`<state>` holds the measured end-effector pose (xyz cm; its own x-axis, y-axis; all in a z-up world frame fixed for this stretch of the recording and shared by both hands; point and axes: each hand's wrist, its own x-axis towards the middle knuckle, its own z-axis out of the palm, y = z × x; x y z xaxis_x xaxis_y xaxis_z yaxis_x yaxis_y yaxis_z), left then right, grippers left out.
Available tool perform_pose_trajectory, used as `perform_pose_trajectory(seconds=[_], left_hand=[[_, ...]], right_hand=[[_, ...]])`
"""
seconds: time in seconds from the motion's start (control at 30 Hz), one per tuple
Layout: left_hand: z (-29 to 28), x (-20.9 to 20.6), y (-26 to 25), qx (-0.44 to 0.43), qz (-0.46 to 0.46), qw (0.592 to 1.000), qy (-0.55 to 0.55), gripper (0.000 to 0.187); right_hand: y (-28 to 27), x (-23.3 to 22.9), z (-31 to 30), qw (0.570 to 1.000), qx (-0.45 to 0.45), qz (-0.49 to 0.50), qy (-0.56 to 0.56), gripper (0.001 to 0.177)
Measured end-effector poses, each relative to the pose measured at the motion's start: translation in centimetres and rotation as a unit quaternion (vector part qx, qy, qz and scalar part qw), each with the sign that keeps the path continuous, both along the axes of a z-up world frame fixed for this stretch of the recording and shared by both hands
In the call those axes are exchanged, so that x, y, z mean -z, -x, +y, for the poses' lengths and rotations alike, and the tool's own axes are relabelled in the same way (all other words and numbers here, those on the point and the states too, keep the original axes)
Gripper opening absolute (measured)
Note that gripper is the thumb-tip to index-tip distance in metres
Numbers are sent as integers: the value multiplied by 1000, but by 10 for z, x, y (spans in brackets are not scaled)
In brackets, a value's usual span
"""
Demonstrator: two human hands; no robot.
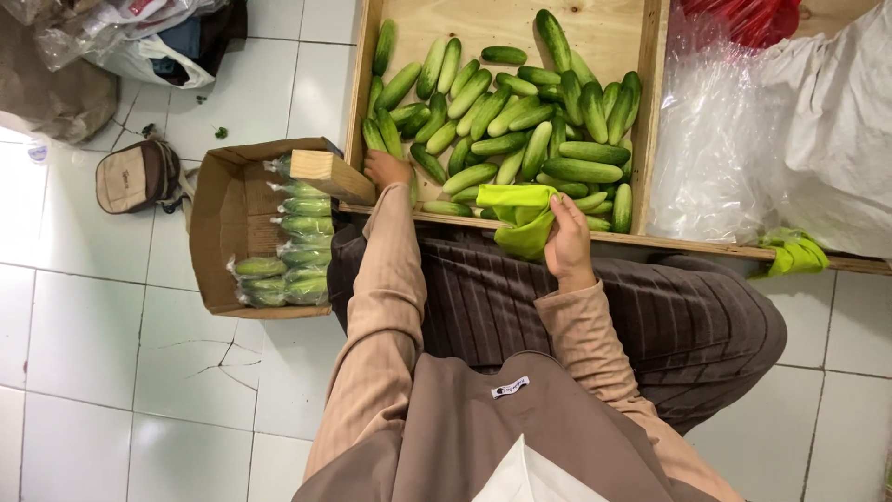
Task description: The person wipes cucumbers with a green cloth and places them into small plastic bags, then places the bags into a cardboard box.
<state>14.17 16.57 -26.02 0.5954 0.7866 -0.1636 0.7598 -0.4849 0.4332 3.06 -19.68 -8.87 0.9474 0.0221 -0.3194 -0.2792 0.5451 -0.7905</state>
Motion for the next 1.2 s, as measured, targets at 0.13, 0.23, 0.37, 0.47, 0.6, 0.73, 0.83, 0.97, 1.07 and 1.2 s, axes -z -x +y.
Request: perform_pose_trajectory(seconds=[0.13, 0.23, 0.37, 0.47, 0.6, 0.73, 0.83, 0.97, 1.07, 1.2], left_hand=[[-1, -4, 4, -11, -1, 999, -50, 57], [1, 2, -2, -20, -14, 1000, -2, 57], [-2, 3, 4, -53, -81, 994, 52, 49], [-6, -36, 1, -5, -158, 986, 58, 51], [-30, -130, 18, 138, -368, 919, 36, 36], [-97, -223, 58, 193, -387, 883, 180, 41], [-132, -250, 90, 287, -338, 852, 278, 44], [-155, -243, 122, 325, -362, 738, 467, 28], [-155, -206, 132, 267, -395, 693, 541, 19], [-156, -165, 138, 248, -416, 697, 529, 21]], right_hand=[[-7, 34, -8, 1000, -12, -1, 4, 16], [-10, 32, -8, 1000, -3, 0, 15, 19], [-2, 30, -6, 1000, -7, 8, 18, 19], [-6, 35, -1, 1000, -3, -6, 3, 19], [1, 22, 3, 998, 13, -54, -19, 23], [13, -25, 8, 993, 19, -109, -29, 29], [25, -57, 18, 983, 2, -182, 7, 33], [41, -76, 28, 972, -90, -208, 54, 37], [40, -45, 24, 938, -138, -246, 200, 44], [35, -46, 36, 911, -129, -263, 291, 67]])
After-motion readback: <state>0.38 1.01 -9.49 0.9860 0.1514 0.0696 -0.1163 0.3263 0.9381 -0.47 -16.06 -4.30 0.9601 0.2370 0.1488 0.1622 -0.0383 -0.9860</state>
